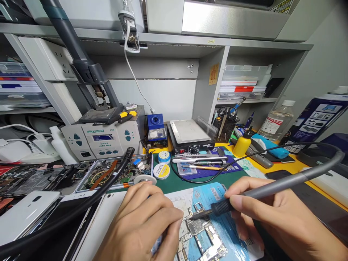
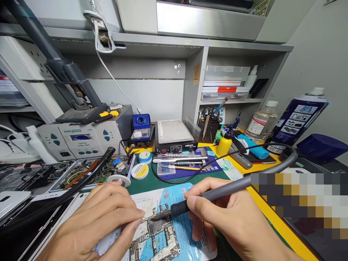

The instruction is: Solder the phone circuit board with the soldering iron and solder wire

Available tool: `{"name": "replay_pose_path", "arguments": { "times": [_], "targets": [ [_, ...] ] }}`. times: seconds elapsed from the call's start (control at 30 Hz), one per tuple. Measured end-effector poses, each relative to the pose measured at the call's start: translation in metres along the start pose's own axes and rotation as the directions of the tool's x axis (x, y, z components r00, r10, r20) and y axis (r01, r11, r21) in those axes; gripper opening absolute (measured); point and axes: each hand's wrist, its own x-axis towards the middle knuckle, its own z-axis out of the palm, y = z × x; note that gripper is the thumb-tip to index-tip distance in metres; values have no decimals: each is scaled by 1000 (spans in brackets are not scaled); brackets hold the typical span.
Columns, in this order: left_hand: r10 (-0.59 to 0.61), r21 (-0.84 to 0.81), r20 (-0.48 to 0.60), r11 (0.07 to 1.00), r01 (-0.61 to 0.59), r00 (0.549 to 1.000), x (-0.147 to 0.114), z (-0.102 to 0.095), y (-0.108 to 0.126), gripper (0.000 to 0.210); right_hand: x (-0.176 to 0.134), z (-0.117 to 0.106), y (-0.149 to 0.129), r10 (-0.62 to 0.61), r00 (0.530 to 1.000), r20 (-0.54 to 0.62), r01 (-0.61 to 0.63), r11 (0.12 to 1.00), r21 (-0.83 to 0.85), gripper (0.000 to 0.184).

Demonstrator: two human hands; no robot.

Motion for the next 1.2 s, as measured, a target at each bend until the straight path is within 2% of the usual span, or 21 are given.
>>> {"name": "replay_pose_path", "arguments": {
  "times": [0.2,0.37,0.5,0.57,0.67,0.8,1.0,1.2],
  "targets": [
    [15,-6,12,1000,-15,1000,1,1,-1,23,-5,7,-11,38,999,-17,-37,999,24,22],
    [6,1,8,1000,-6,1000,0,1,0,22,-7,11,-14,41,999,-20,-41,999,19,28],
    [0,0,14,1000,0,1000,1,0,0,23,-8,13,-15,32,997,-65,-31,999,14,37],
    [4,-1,15,1000,-4,1000,1,-1,0,23,-7,11,-14,37,998,-43,-38,999,-3,40],
    [12,2,15,1000,-12,1000,0,-1,0,22,-6,8,-12,47,999,-6,-48,999,-21,39],
    [10,1,12,1000,-10,1000,1,-1,0,22,-6,7,-11,46,999,-13,-46,999,-21,40],
    [14,-12,14,1000,-14,1000,-1,-1,-2,23,-8,13,-15,25,997,-79,-25,1000,-6,38],
    [34,9,10,999,-34,999,0,-1,-2,23,-5,9,-12,34,999,-20,-34,999,9,32]
  ]
}}
